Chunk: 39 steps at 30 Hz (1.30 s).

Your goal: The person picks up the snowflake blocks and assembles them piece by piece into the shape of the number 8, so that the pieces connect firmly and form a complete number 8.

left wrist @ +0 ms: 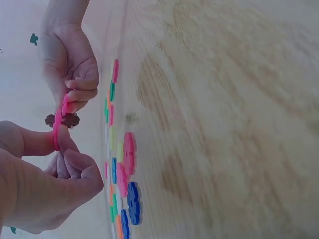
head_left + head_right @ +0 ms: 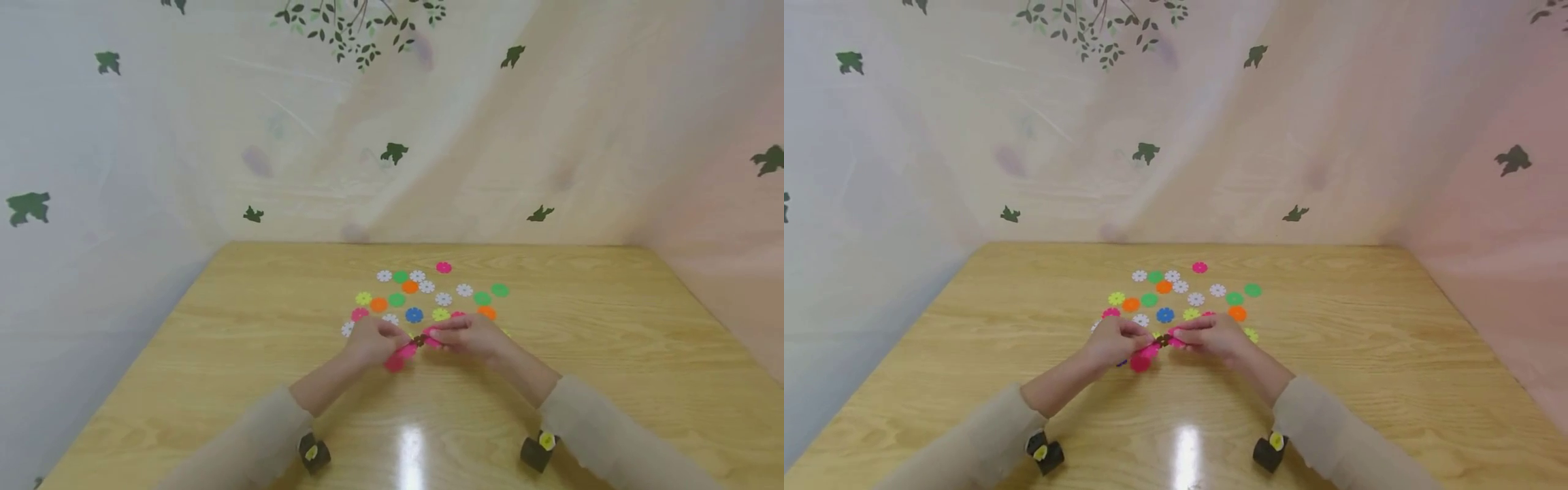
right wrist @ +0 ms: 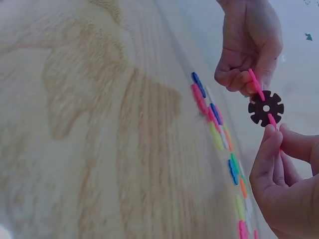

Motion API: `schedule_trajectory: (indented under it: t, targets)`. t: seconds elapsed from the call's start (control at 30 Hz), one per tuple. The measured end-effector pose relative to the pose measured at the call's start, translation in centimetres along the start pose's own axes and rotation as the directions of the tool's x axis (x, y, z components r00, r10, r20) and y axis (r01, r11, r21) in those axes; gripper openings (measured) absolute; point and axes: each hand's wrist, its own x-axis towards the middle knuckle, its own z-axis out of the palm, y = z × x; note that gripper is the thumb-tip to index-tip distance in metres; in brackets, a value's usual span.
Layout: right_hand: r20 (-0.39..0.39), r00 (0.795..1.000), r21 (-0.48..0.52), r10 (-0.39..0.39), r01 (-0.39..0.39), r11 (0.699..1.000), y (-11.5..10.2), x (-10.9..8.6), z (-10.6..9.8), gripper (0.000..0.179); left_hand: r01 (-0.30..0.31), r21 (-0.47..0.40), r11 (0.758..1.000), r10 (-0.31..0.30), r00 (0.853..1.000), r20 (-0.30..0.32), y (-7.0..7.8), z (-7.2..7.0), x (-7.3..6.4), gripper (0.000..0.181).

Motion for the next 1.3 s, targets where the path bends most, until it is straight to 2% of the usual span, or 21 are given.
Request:
schedule_trajectory:
  t: [0.23, 0.3, 0.43, 0.53, 0.7, 0.83, 1.0, 1.2, 1.3]
  targets:
    - [-0.006, 1.000, 0.142, -0.002, 0.003, 0.990, -0.5, 0.2, -0.1, 0.039, -0.028, -0.088, 0.996, 0.026, 0.999, -0.019, -0.5, -0.3, -0.3, 0.018]
    - [-0.002, 1.000, 0.152, -0.006, 0.006, 0.988, -0.5, 0.3, 0.0, 0.039, -0.032, -0.117, 0.993, 0.032, 0.999, -0.007, -0.6, -0.3, -0.5, 0.018]
    - [0.007, 1.000, 0.136, -0.011, 0.010, 0.991, -0.6, 0.4, -0.1, 0.036, -0.029, -0.185, 0.982, 0.044, 0.996, 0.077, -0.7, -0.4, -0.8, 0.018]
    - [0.013, 1.000, 0.117, -0.007, 0.006, 0.993, -0.6, 0.4, -0.2, 0.035, -0.040, -0.166, 0.985, 0.056, 0.994, 0.094, -0.7, -0.6, -0.9, 0.020]
    - [0.048, 0.999, 0.052, -0.012, 0.009, 0.999, -0.5, 0.4, -0.1, 0.036, -0.034, -0.097, 0.995, 0.039, 0.998, 0.051, -0.7, -0.9, -0.5, 0.024]
    - [0.086, 0.996, -0.010, -0.020, 0.021, 1.000, -0.5, 0.4, 0.4, 0.037, -0.003, -0.166, 0.986, 0.019, 0.995, 0.099, -0.6, -0.8, -0.2, 0.024]
    - [0.108, 0.994, -0.053, -0.032, 0.038, 0.998, -0.4, 0.3, 0.9, 0.036, -0.007, -0.237, 0.971, 0.042, 0.989, 0.145, -0.6, -0.2, 0.1, 0.019]
    - [0.119, 0.990, -0.097, -0.072, 0.084, 0.992, -0.3, 0.4, 0.5, 0.038, -0.023, -0.234, 0.972, 0.054, 0.991, 0.126, -0.9, -0.2, 0.1, 0.016]
    - [0.080, 0.991, -0.168, -0.105, 0.118, 0.979, -0.6, 0.1, -0.7, 0.038, -0.022, -0.226, 0.974, 0.047, 0.993, 0.107, -1.0, -0.4, 0.2, 0.017]
